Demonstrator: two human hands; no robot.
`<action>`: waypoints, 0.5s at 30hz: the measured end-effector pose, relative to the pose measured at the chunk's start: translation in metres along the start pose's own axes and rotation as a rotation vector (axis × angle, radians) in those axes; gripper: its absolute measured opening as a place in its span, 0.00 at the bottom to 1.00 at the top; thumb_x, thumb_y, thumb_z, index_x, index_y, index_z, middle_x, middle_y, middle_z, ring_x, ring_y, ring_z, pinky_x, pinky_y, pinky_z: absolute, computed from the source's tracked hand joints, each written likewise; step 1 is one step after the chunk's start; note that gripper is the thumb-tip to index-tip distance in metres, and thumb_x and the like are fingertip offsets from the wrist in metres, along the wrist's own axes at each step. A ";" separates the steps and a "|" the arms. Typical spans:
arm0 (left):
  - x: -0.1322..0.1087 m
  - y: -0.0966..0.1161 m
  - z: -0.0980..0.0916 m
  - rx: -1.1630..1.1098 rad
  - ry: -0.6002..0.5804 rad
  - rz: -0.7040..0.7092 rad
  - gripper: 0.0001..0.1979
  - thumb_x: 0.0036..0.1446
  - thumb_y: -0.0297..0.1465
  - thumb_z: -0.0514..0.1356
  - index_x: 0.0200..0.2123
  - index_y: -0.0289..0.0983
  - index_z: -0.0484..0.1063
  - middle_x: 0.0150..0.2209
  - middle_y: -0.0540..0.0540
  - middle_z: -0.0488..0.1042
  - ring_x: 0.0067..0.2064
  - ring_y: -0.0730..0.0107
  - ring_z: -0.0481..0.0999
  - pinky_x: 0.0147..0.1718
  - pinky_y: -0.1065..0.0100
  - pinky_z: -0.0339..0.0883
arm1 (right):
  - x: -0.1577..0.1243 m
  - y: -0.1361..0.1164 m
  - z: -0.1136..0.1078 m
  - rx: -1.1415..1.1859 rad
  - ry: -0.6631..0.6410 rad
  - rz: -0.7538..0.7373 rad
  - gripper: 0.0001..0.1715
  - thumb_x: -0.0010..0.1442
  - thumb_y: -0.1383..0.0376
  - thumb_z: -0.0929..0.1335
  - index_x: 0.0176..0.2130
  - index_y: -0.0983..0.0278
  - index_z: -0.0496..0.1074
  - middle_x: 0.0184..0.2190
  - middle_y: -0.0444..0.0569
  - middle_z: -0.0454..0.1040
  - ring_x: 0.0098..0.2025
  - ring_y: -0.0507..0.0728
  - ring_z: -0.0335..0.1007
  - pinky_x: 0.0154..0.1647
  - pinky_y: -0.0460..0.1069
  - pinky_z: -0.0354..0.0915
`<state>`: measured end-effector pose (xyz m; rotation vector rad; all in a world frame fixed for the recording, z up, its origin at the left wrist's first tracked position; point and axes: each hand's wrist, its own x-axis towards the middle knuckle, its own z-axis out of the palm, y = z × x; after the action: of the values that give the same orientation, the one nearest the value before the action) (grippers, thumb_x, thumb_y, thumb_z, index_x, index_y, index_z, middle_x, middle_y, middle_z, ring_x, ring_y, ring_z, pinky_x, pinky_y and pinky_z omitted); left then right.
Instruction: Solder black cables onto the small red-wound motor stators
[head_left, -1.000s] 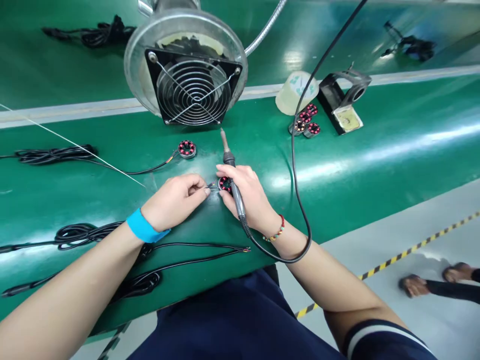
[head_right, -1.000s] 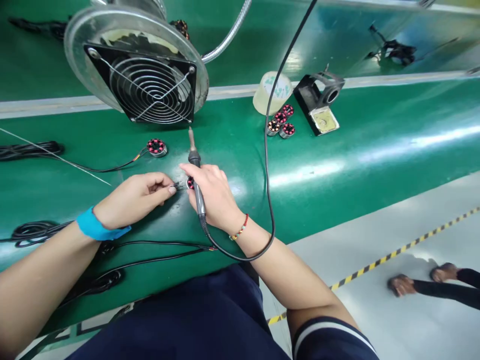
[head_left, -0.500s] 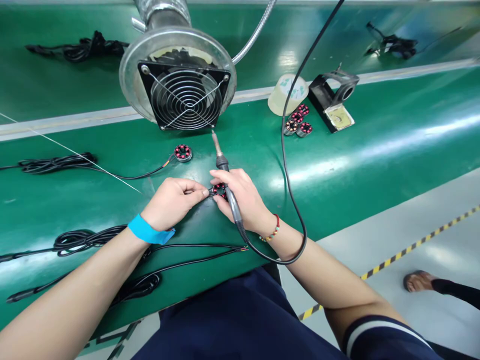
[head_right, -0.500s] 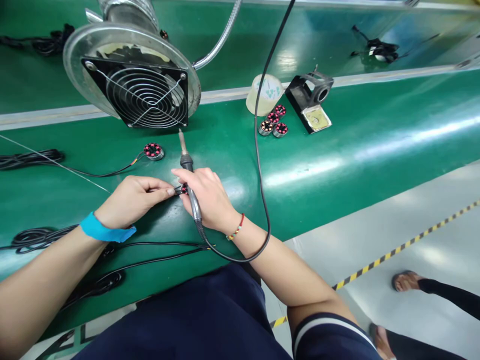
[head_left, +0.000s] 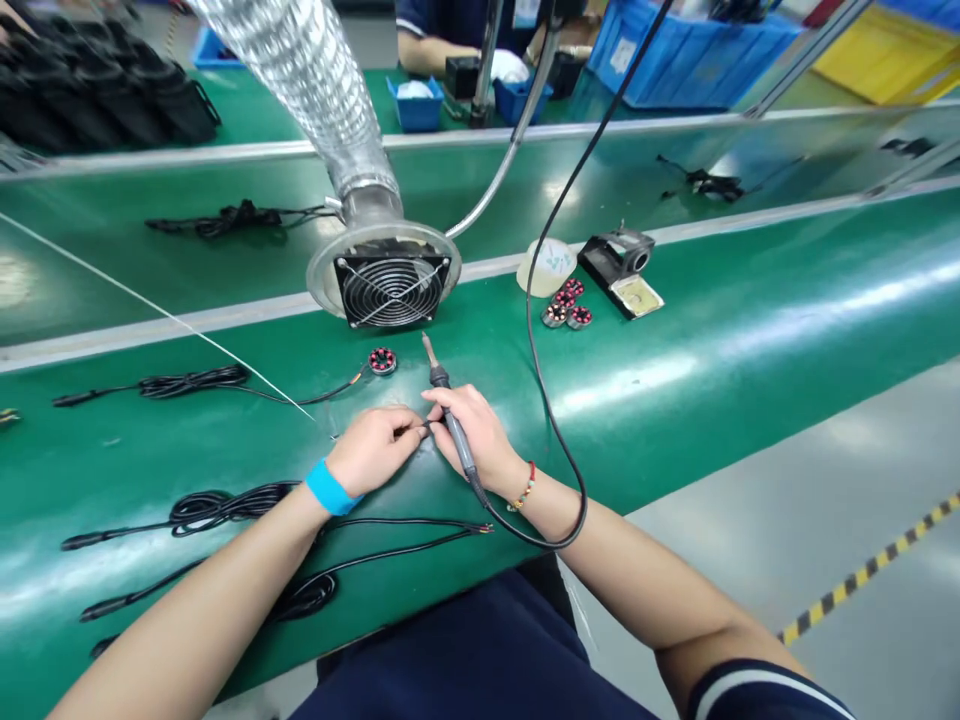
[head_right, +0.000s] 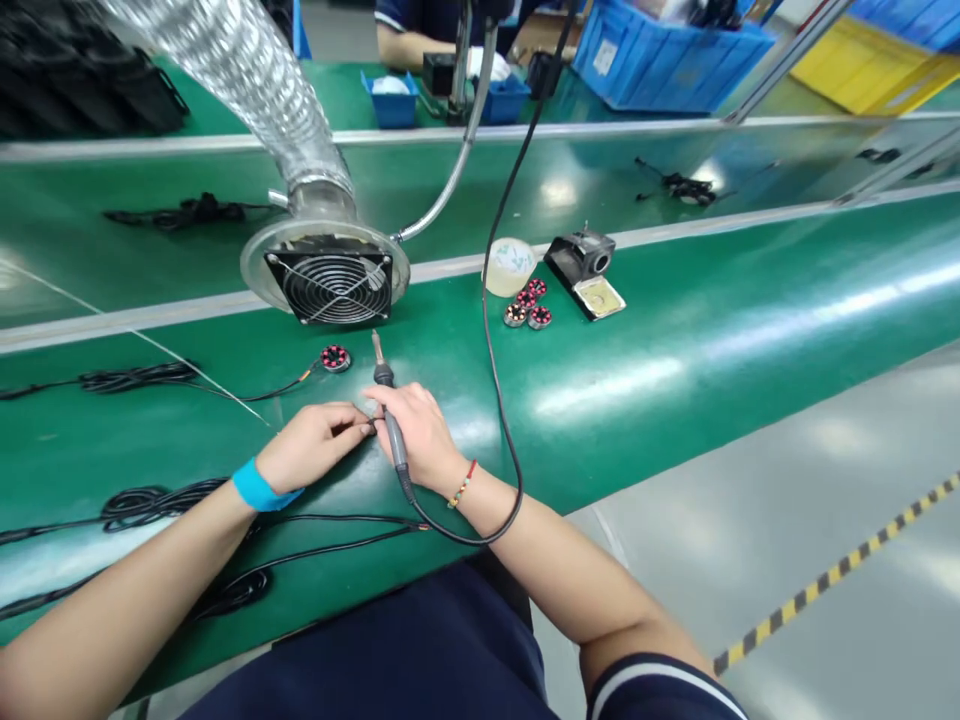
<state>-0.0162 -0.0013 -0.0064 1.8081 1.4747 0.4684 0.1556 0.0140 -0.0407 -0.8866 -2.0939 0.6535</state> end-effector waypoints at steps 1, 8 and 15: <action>0.000 0.000 0.000 0.033 0.041 -0.010 0.14 0.56 0.35 0.52 0.23 0.37 0.71 0.27 0.47 0.75 0.31 0.68 0.72 0.34 0.67 0.64 | 0.000 0.000 -0.001 0.026 0.013 0.014 0.22 0.59 0.72 0.63 0.53 0.60 0.64 0.36 0.47 0.75 0.40 0.58 0.67 0.46 0.54 0.67; 0.008 -0.014 -0.010 0.177 0.358 -0.230 0.15 0.61 0.33 0.45 0.39 0.34 0.69 0.35 0.42 0.74 0.38 0.63 0.73 0.41 0.62 0.68 | -0.004 0.005 -0.020 0.078 0.149 0.139 0.25 0.57 0.74 0.64 0.54 0.60 0.63 0.38 0.47 0.74 0.44 0.56 0.69 0.51 0.54 0.68; 0.018 0.006 -0.003 0.366 0.298 -0.311 0.29 0.56 0.41 0.57 0.58 0.33 0.61 0.51 0.35 0.70 0.49 0.52 0.74 0.46 0.58 0.68 | -0.009 0.000 -0.031 0.109 0.203 0.123 0.23 0.59 0.73 0.62 0.53 0.61 0.65 0.38 0.48 0.75 0.42 0.54 0.74 0.48 0.51 0.71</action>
<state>-0.0097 0.0165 -0.0033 1.7847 2.1226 0.3357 0.1846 0.0120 -0.0266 -0.9830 -1.8176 0.7043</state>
